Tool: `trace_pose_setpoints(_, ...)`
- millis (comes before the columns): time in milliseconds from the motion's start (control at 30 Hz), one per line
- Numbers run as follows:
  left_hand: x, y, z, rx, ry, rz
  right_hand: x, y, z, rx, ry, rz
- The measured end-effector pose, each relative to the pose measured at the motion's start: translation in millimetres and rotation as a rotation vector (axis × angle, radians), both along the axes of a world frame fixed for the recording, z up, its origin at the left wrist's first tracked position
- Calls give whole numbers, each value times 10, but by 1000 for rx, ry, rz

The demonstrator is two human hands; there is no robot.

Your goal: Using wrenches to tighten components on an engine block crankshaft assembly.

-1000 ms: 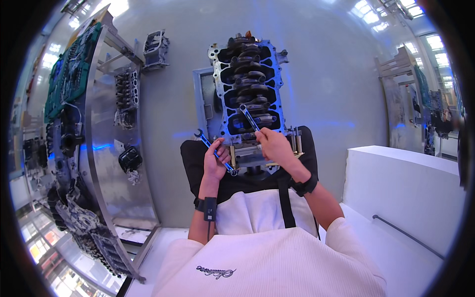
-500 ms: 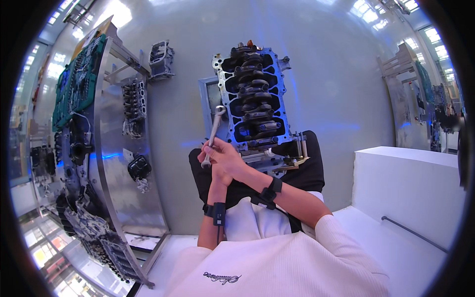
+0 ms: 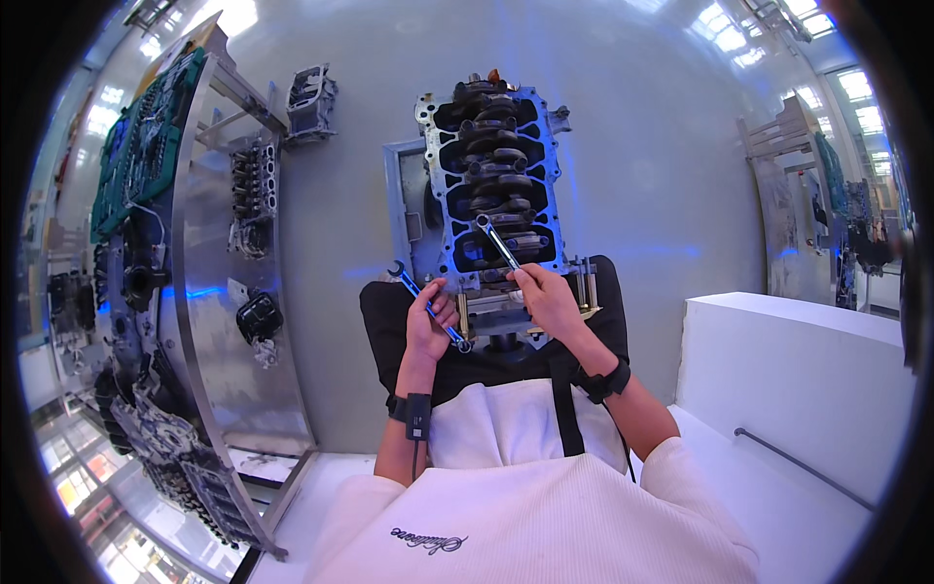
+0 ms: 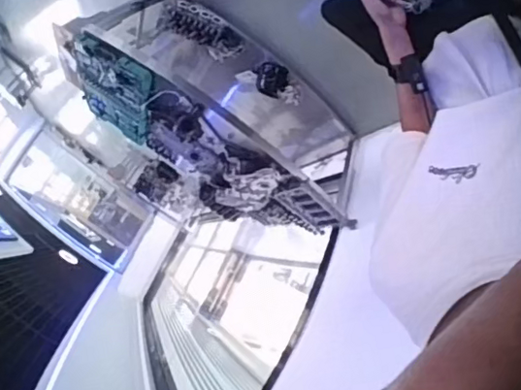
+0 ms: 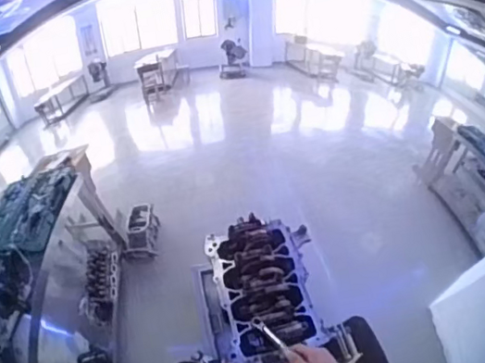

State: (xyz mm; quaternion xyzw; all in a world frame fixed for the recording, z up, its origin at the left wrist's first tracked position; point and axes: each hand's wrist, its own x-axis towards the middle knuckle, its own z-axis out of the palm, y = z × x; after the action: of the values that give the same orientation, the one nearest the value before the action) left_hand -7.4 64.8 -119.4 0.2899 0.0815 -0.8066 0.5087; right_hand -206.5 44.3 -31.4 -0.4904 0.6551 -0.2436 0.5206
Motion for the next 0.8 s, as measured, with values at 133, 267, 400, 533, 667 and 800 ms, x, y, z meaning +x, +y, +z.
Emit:
trace_pose_setpoints(133,-9,14,-2,-13,-16,7,-56,-74,13,73,28,-17)
trace_pose_setpoints(267,-1,12,-19,-14,-21,6,-76,-161,156,207,133,44)
trace_pose_setpoints(400,-18,11,-7,-13,-23,1,-189,-222,176,28,361,163)
trace_pose_setpoints(533,-4,12,-11,1,-6,3,-245,-333,279,38,430,219)
trace_pose_setpoints(667,-13,18,-18,-11,-9,7,-240,-335,266,71,470,245)
trace_pose_setpoints(800,-5,10,-6,-1,-6,-1,-51,-218,171,229,262,200)
